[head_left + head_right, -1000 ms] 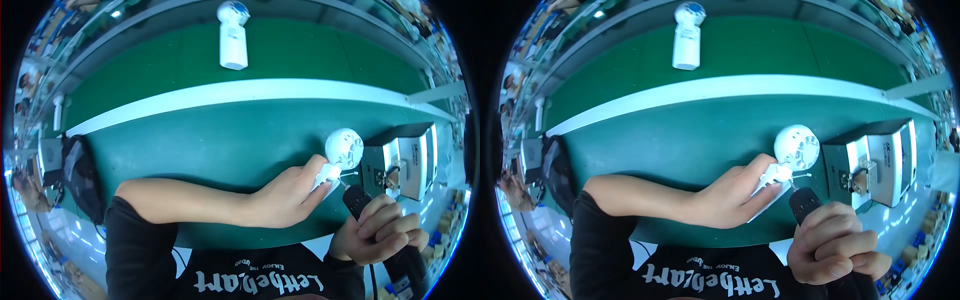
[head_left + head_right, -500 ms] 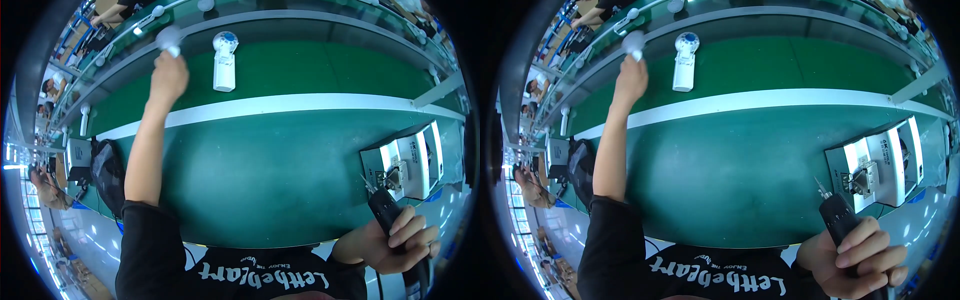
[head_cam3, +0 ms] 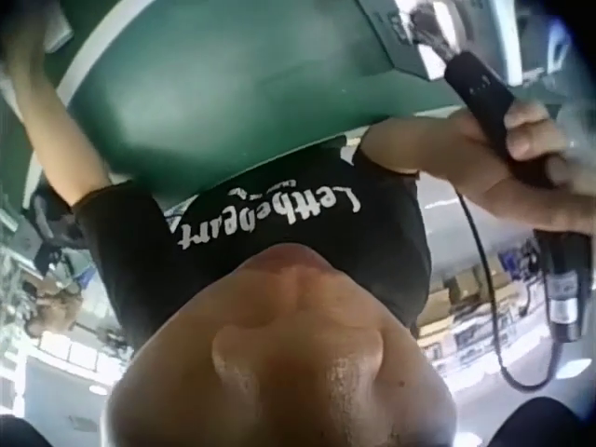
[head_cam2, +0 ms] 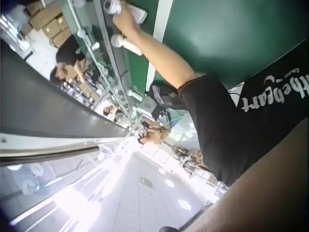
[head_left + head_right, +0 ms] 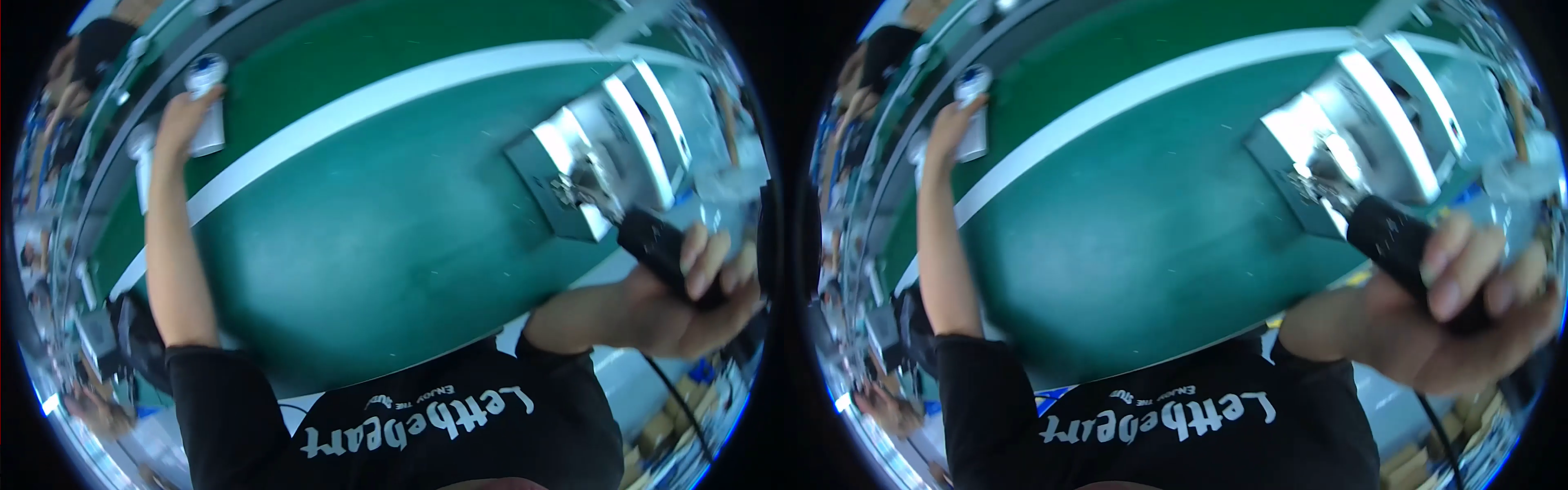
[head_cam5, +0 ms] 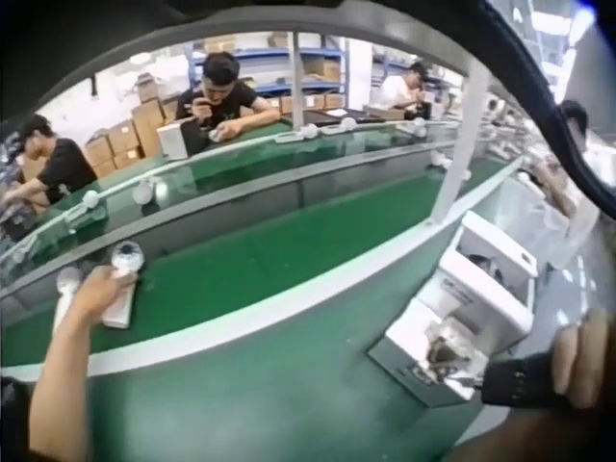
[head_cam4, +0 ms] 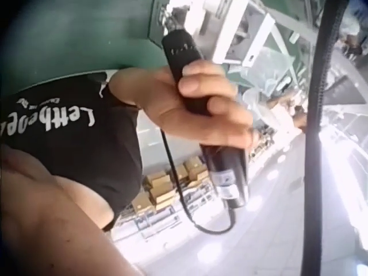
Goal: Assemble components of small handheld fans using an electric screwdriver at a manual assembly station.
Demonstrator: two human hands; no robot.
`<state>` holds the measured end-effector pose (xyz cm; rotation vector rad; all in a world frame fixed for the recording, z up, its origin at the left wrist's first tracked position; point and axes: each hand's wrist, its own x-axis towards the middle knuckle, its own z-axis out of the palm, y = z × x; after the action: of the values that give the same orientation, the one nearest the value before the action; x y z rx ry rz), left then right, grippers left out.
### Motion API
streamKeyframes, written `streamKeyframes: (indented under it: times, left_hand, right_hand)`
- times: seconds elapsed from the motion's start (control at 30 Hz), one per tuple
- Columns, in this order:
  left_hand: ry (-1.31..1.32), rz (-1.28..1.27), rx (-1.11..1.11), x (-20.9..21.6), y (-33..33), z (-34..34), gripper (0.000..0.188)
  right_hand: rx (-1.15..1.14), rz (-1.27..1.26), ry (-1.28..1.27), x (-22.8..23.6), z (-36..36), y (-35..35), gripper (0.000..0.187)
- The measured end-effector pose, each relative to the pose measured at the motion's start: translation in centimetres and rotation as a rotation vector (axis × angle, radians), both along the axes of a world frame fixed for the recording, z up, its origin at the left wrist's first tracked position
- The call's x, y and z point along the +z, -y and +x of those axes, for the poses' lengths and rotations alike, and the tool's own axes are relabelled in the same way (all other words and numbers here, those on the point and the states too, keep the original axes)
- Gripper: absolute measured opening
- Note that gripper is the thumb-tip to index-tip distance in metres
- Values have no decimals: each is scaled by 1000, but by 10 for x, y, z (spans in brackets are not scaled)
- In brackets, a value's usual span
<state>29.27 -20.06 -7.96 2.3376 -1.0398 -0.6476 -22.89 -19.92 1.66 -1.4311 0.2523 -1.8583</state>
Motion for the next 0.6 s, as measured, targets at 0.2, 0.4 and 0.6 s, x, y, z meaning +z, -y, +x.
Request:
streamKeyframes:
  times: [0.2,0.4,0.6]
  left_hand:
    - [-1239,-537,76,17,-15,-132,44]
    - [-1263,-274,-252,7,-48,-259,43]
    - [-1317,-230,-352,-3,-54,-294,36]
  right_hand:
    - [-148,92,-210,6,-7,18,11]
    - [-313,-5,-311,-11,22,36,7]
    - [-166,56,-238,-12,17,45,9]
